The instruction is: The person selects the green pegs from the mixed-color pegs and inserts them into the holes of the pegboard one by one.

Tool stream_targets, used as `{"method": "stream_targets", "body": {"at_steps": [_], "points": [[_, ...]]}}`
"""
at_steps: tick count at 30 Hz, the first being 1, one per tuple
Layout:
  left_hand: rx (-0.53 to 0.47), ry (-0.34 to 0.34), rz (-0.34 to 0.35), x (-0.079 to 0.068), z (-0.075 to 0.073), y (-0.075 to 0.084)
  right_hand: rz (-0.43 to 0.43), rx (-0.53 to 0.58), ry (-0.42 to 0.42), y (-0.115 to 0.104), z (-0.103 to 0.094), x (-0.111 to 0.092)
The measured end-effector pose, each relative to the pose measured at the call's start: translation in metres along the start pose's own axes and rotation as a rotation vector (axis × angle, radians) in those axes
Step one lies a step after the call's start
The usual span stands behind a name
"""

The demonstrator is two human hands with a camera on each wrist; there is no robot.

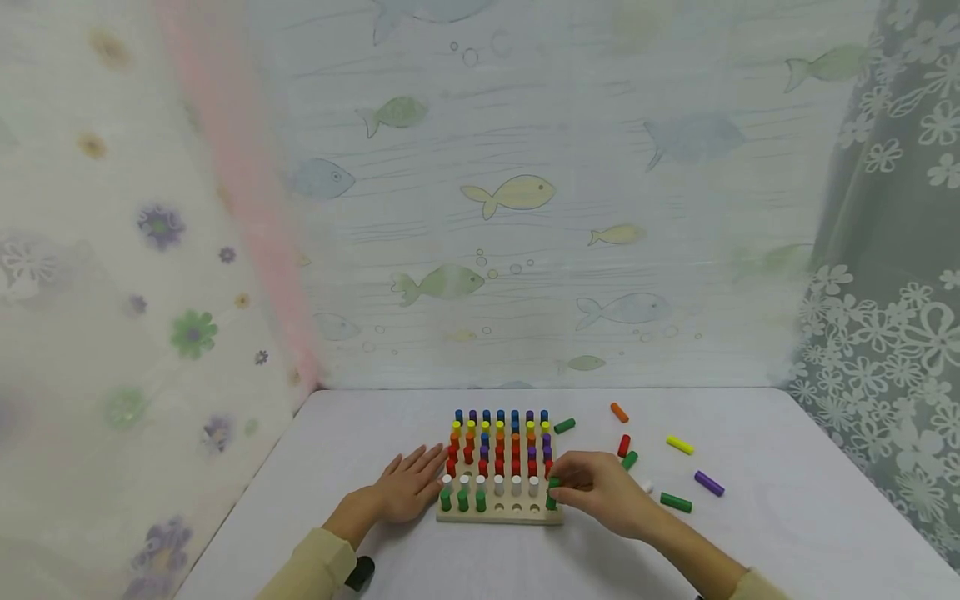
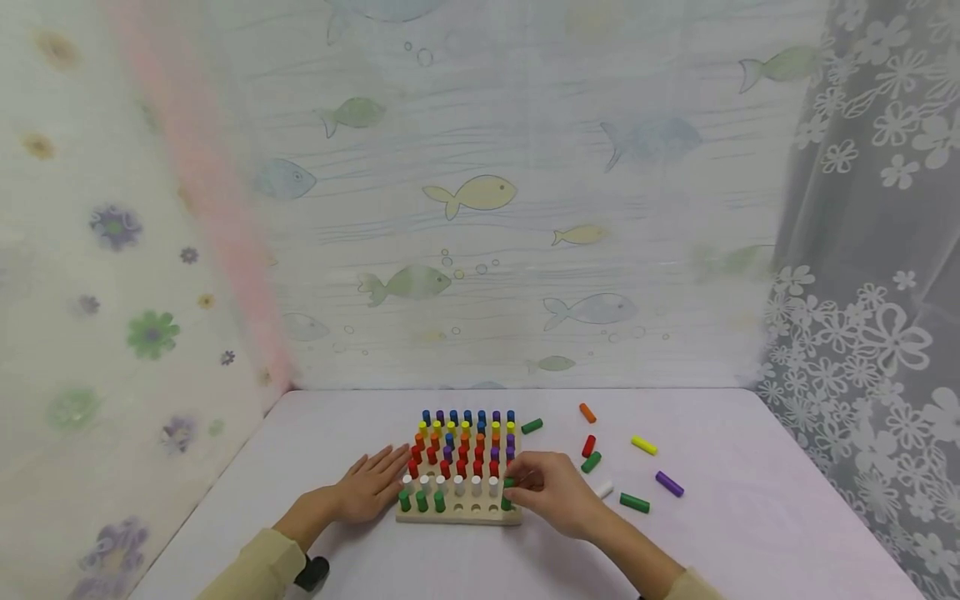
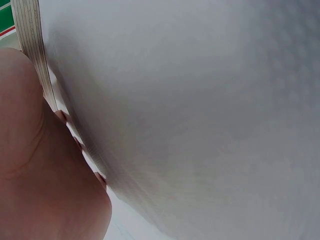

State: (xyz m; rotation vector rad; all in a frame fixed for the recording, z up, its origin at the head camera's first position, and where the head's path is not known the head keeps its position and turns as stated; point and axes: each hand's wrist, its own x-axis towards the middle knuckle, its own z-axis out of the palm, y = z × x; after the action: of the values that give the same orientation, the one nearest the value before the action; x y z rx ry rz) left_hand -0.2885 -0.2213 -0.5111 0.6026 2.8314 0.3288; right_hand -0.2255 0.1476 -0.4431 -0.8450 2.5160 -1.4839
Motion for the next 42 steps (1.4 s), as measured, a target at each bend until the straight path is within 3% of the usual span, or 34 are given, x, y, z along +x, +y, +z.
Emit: {"method": "stream_targets", "body": {"at_steps": [21, 42], "points": [[-0.014, 0.033, -0.039, -0.03, 0.014, 0.029, -0.061, -0.011, -0.034, -0.001, 0.017, -0.004], [-0.022, 0.04, -0.089, -0.058, 0.031, 0.056, -0.108, -0.056, -0.111, -0.003, 0.043, -0.021]]}}
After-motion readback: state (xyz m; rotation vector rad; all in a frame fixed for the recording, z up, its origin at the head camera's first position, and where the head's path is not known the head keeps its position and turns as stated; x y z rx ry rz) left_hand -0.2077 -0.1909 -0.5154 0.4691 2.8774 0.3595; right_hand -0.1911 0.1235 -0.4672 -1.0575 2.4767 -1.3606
